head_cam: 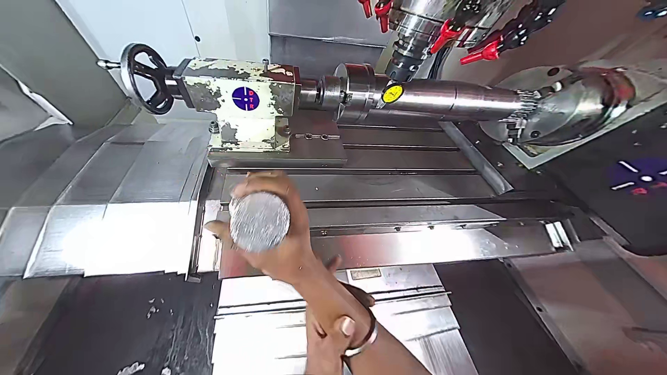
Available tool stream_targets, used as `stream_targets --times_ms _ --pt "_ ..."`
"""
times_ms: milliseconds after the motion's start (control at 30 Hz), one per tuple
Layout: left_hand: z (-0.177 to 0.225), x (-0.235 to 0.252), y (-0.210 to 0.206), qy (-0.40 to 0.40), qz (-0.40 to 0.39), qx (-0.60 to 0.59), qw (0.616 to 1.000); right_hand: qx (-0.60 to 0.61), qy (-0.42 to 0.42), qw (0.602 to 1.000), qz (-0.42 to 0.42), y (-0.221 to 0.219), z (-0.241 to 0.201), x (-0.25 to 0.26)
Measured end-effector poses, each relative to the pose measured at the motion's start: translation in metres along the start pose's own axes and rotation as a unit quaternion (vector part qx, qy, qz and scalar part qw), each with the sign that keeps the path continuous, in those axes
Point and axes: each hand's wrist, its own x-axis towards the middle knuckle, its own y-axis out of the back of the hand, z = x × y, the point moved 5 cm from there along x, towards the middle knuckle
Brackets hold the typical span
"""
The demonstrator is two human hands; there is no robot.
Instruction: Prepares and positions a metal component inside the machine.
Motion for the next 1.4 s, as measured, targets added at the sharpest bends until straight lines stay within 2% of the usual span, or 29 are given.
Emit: stream_targets --times_ms 100,167,267,333,367,433,500,567,667,767,833,900,933,1000,1033,1067,1167,1200,1267,1400 --pt "-0.014 -0.02 -0.007 0.035 0.061 0.024 0.997 0.033 -0.103 0.994 0.005 -0.001 0.018 0.005" --pt "-0.018 -0.015 -0.011 0.05 0.064 0.024 0.996 0.027 -0.144 0.988 -0.042 -0.008 0.037 0.0" --pt "-0.008 0.006 -0.003 0.075 -0.013 0.096 0.992 -0.01 -0.061 0.98 -0.187 -0.021 0.054 0.002" --pt "0.012 0.023 0.02 0.034 -0.053 0.27 0.961 -0.035 0.019 0.958 -0.285 -0.027 0.064 0.017" --pt "0.024 0.032 0.036 -0.004 -0.03 0.382 0.924 -0.06 0.05 0.944 -0.321 -0.03 0.071 0.027" --pt "0.05 0.053 0.069 -0.126 0.061 0.588 0.797 -0.114 0.068 0.923 -0.36 -0.036 0.095 0.042" --pt "0.071 0.078 0.092 -0.228 0.114 0.694 0.674 -0.14 0.071 0.915 -0.372 -0.038 0.126 0.049" --pt "0.072 0.101 0.11 -0.253 0.102 0.752 0.601 -0.154 0.052 0.909 -0.383 -0.035 0.149 0.049" --pt "0.046 0.114 0.133 -0.26 0.096 0.806 0.523 -0.173 0.039 0.899 -0.399 -0.038 0.157 0.047" --pt "0.036 0.113 0.139 -0.314 0.122 0.787 0.517 -0.202 0.046 0.9 -0.383 -0.058 0.15 0.045" --pt "0.036 0.112 0.138 -0.339 0.133 0.774 0.519 -0.185 0.074 0.899 -0.39 -0.077 0.112 0.036" --pt "0.036 0.11 0.138 -0.336 0.142 0.791 0.491 -0.069 0.181 0.89 -0.413 -0.1 0.047 0.01" --pt "0.039 0.112 0.135 -0.287 0.108 0.812 0.497 0.009 0.206 0.88 -0.428 -0.108 0.012 -0.002" --pt "0.047 0.117 0.129 -0.302 0.097 0.817 0.481 0.117 0.216 0.853 -0.461 -0.116 -0.025 -0.015" --pt "0.046 0.118 0.13 -0.324 0.098 0.807 0.484 0.134 0.219 0.846 -0.468 -0.116 -0.018 -0.01" --pt "0.043 0.118 0.133 -0.332 0.104 0.796 0.495 0.108 0.231 0.85 -0.462 -0.114 0.01 0.005" --pt "0.037 0.113 0.138 -0.34 0.129 0.778 0.513 -0.126 0.276 0.829 -0.47 -0.105 0.143 0.065" --pt "0.04 0.117 0.14 -0.341 0.133 0.78 0.507 -0.18 0.274 0.823 -0.464 -0.111 0.166 0.077" --pt "0.04 0.109 0.139 -0.33 0.132 0.786 0.506 -0.214 0.242 0.83 -0.455 -0.113 0.174 0.068" --pt "0.035 0.113 0.135 -0.327 0.119 0.786 0.511 -0.232 0.274 0.83 -0.427 -0.098 0.164 0.054"
